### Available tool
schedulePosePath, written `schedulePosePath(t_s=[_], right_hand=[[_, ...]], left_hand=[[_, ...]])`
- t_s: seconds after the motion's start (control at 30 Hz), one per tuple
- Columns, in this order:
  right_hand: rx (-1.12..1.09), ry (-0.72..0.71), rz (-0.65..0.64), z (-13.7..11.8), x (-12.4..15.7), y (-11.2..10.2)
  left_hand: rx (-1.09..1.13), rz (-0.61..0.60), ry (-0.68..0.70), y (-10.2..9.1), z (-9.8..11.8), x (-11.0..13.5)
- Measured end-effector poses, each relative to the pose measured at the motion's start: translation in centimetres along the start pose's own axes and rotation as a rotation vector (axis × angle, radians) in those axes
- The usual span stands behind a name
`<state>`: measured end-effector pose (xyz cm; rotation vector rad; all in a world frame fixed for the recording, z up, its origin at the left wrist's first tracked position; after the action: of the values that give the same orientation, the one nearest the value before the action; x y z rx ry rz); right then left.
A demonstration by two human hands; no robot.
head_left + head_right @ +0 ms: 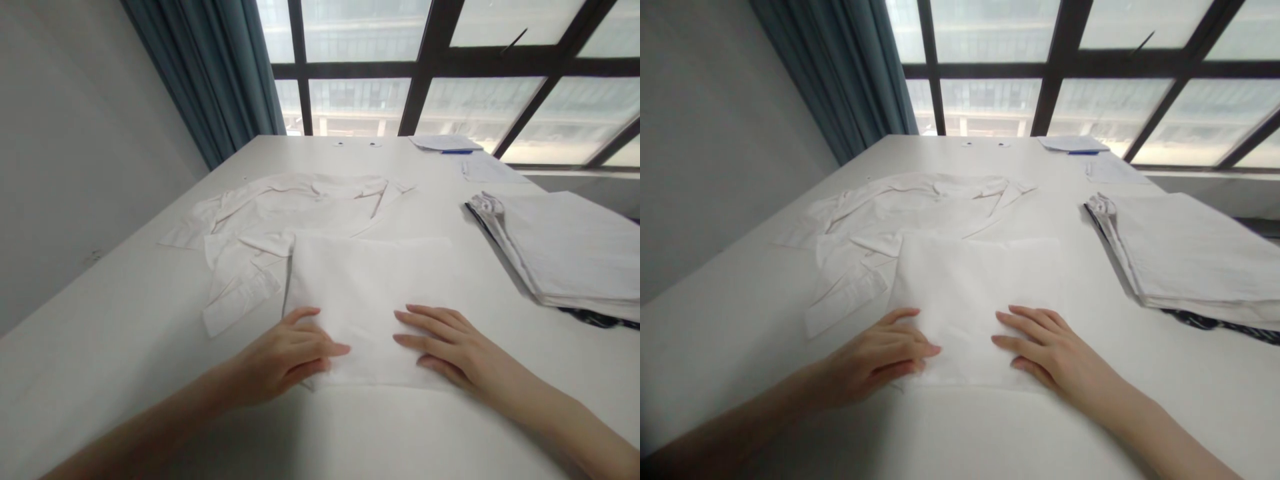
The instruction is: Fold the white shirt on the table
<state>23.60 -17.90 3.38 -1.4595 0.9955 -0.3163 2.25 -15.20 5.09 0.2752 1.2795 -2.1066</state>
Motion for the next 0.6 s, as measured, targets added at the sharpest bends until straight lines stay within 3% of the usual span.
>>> schedulePosePath(t_s=[0.23, 0.4, 0.6], right_hand=[[0.041, -0.062, 0.046, -0.9, -1.0, -1.4], [0.082, -0.057, 0.126, -1.9, -4.3, -2.2], [0.155, 0.054, 0.170, -1.3, -7.2, 0.7]], left_hand=[[-0.325, -0.173, -0.064, 1.2, -1.8, 1.3], [-0.404, -0.239, -0.048, 1.8, -1.4, 1.4], [-0.447, -0.247, -0.041, 2.8, 0.8, 1.4]])
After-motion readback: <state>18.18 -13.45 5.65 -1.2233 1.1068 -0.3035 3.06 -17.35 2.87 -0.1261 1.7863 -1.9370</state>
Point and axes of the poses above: each hand's wrist, its own x-axis away from the middle knuckle, its own y-axis out of the palm, z = x × y, the point moved 8 cm from there along -x, towards the middle knuckle, and after that the axes turned 12 degrees about z, right-handed, at the moved point
